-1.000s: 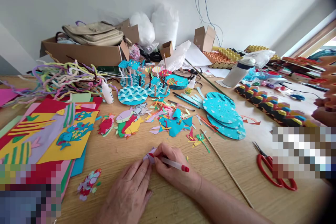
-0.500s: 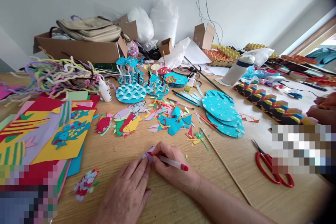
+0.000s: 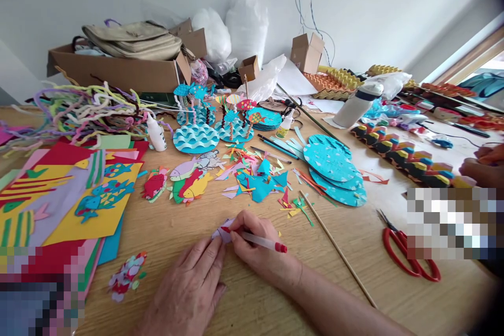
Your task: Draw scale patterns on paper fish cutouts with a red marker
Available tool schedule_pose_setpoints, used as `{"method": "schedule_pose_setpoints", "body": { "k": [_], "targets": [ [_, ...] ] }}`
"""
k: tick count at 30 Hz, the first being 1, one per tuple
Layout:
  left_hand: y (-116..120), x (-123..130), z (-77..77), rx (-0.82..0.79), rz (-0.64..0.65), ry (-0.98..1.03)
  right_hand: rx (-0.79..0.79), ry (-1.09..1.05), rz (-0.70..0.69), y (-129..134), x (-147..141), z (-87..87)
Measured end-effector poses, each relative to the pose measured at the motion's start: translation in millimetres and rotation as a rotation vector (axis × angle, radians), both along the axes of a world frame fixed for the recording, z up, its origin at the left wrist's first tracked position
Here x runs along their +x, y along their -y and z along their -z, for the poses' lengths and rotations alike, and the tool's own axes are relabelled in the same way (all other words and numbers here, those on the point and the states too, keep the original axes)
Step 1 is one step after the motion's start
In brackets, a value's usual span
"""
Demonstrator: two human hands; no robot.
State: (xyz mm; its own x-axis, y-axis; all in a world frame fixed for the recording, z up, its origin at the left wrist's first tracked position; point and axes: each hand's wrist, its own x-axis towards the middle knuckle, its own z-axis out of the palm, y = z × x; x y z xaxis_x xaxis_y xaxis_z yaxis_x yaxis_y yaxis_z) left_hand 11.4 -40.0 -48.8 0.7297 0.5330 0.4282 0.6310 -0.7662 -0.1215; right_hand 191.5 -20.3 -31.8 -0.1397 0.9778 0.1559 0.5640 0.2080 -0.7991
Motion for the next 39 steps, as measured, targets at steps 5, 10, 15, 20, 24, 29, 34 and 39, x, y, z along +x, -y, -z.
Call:
{"method": "schedule_pose_setpoints", "body": {
  "k": [5,10,15,20,24,29,34,39],
  "targets": [
    [0.6,-0.6,-1.1,0.002,0.011,-0.003,-0.013,0.013,0.0,0.3,-0.7,-0.1],
    [0.6,-0.1,0.0,0.001,0.01,-0.004,-0.031,0.036,-0.004,0.6,-0.8,-1.2],
    [1.9,-0.7,2.1,-0.027,0.0,0.004,-0.021,0.038,-0.013,0.7,-0.2,-0.8],
    [1.5,-0.8,1.5,-0.018,0.005,0.007,-0.021,0.027,-0.039,0.9,0.7,0.3],
    [0.8,-0.2,1.1,0.002,0.02,0.0,-0.02,-0.012,-0.015,1.0,1.2,-1.5],
    [0.1,0.6,-1.9,0.037,0.019,0.007,-0.001,0.005,0.035,1.3,1.3,-3.1],
    [0.3,1.1,-3.1,0.043,0.0,0.007,0.016,0.019,0.013,0.5,1.3,-2.9],
    [0.5,0.9,-2.9,0.047,0.001,0.014,0.001,0.038,0.021,-0.2,0.9,-2.8]
  ]
}}
